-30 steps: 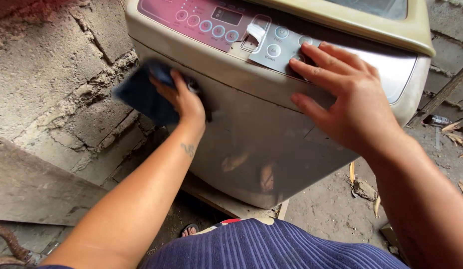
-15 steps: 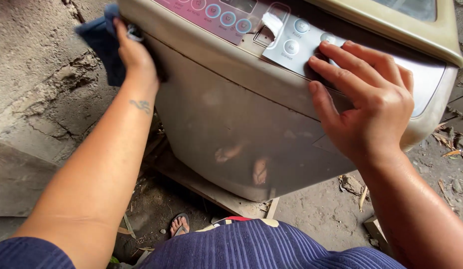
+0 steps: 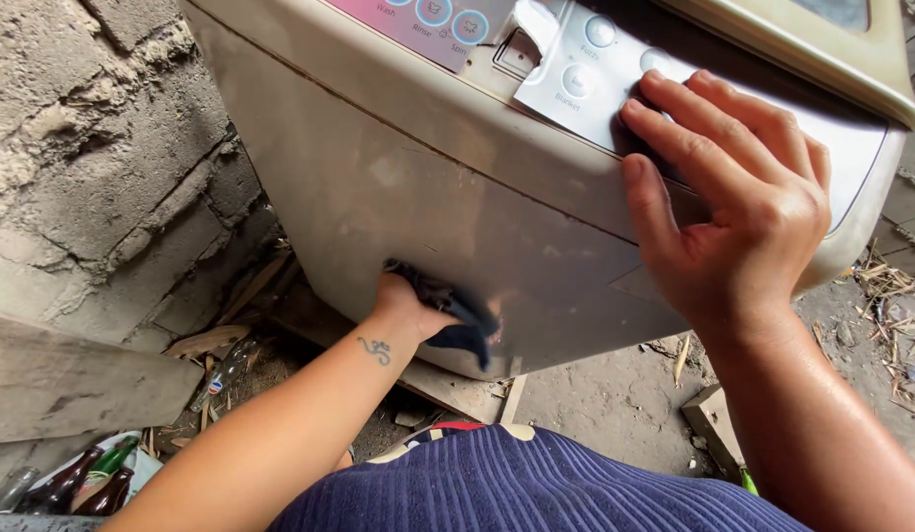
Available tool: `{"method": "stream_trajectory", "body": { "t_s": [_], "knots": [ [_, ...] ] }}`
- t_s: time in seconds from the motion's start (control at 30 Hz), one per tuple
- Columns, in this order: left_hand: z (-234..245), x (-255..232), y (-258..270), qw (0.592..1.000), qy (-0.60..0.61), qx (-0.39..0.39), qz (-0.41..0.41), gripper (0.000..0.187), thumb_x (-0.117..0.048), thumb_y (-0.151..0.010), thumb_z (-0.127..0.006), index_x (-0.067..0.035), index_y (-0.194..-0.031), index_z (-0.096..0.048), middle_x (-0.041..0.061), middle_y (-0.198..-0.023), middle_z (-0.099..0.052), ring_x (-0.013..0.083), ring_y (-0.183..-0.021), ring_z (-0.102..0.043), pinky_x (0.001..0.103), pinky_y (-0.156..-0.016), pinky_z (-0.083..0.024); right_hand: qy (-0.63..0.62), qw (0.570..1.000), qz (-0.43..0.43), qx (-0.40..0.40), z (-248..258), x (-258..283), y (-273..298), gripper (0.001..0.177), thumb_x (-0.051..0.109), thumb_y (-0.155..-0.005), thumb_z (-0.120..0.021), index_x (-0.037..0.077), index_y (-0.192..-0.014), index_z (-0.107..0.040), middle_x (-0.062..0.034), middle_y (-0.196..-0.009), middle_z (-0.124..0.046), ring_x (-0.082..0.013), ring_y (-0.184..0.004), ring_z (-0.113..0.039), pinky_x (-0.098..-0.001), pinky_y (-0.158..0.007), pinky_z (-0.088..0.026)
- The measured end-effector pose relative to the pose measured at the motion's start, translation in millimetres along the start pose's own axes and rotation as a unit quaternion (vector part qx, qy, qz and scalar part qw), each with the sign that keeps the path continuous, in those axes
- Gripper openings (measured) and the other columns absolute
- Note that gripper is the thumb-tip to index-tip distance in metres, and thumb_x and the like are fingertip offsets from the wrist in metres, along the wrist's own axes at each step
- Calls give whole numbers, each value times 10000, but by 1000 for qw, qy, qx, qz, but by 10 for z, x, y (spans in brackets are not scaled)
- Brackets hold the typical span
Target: Wiping down the exterior and interior edges of a top-loading washing machine with a blue cloth.
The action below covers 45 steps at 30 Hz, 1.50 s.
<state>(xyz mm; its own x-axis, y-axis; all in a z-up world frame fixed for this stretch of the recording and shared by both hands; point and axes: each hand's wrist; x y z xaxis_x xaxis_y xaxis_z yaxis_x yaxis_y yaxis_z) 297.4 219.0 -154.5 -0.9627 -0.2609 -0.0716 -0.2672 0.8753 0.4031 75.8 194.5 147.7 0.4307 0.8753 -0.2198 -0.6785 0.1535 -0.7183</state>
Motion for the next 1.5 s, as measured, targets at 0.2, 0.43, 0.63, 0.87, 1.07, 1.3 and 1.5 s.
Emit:
{"method": "stream_trajectory", "body": {
  "t_s": [0.2, 0.43, 0.63, 0.87, 1.07, 1.3, 1.5],
  "knots": [
    [-409, -828, 37, 997, -28, -66, -41, 740, -563, -1022, -265, -76, -1551, -437, 186, -1622, -425, 405, -1492, -382, 628, -1208, -234, -5, 1000, -17, 1, 10, 13, -5, 241, 84, -1033, -688, 137, -1256, -764, -12, -1373, -707, -196, -1355, -623, -331, -1145, -428],
    [-52, -1150, -506, 980, -65, -130, -135, 919, -763, -912, -149, -181, -1604, -313, 34, -1678, -315, 294, -1529, -298, 561, -1228, -161, -18, 999, -27, -10, -1, 1, -11, 207, 99, -1061, -649, 135, -1227, -769, -12, -1341, -718, -194, -1350, -628, -326, -1139, -430],
    [-457, -3, -27, 986, -68, -141, 50, 813, -738, -954, -230, -196, -1439, -593, 24, -1357, -528, 211, -1228, -369, 516, -1077, -294, -38, 999, -18, -12, -26, -39, 64, 224, 95, -1083, -615, 122, -1245, -767, -18, -1370, -718, -196, -1356, -613, -314, -1135, -420],
    [153, -370, -498, 991, -94, -85, 40, 613, -535, -1002, -261, -125, -1197, -672, 36, -1117, -712, 278, -969, -618, 620, -860, -365, -25, 999, -15, -29, -73, -89, 104, 209, 68, -1074, -594, 115, -1215, -741, -5, -1386, -725, -178, -1345, -605, -294, -1118, -428],
    [-564, -550, 64, 982, -40, -185, -15, 459, -463, -1016, -318, -190, -883, -663, -39, -909, -672, 137, -761, -562, 323, -616, -424, -26, 998, -11, -55, -79, -49, 56, 259, 31, -1011, -614, 107, -1204, -769, -15, -1342, -728, -196, -1347, -642, -319, -1134, -447],
    [-637, -154, 1039, 990, -57, -91, 93, 365, -311, -1001, -370, -170, -694, -507, 23, -660, -499, 185, -577, -457, 352, -560, -398, -34, 997, -13, -74, -52, -52, 52, 195, 33, -1031, -651, 97, -1171, -770, -29, -1309, -729, -220, -1324, -641, -344, -1111, -446],
    [-234, -404, 1463, 992, -84, 52, 80, 374, -291, -992, -475, -155, -645, -514, 14, -602, -511, 172, -555, -497, 316, -541, -439, -119, 990, -9, -70, -53, -87, 65, 184, 20, -1014, -649, 90, -1135, -767, -33, -1294, -726, -239, -1328, -627, -365, -1117, -446]
  ]
}}
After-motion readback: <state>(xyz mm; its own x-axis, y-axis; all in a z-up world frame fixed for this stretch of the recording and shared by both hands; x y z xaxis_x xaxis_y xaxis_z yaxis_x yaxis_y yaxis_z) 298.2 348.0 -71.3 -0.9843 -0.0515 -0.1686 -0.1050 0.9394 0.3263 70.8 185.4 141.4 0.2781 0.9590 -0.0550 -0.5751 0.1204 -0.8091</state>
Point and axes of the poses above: each hand's wrist, its own y-axis away from the middle knuckle, its own z-axis out of the back of the hand, x = y × z
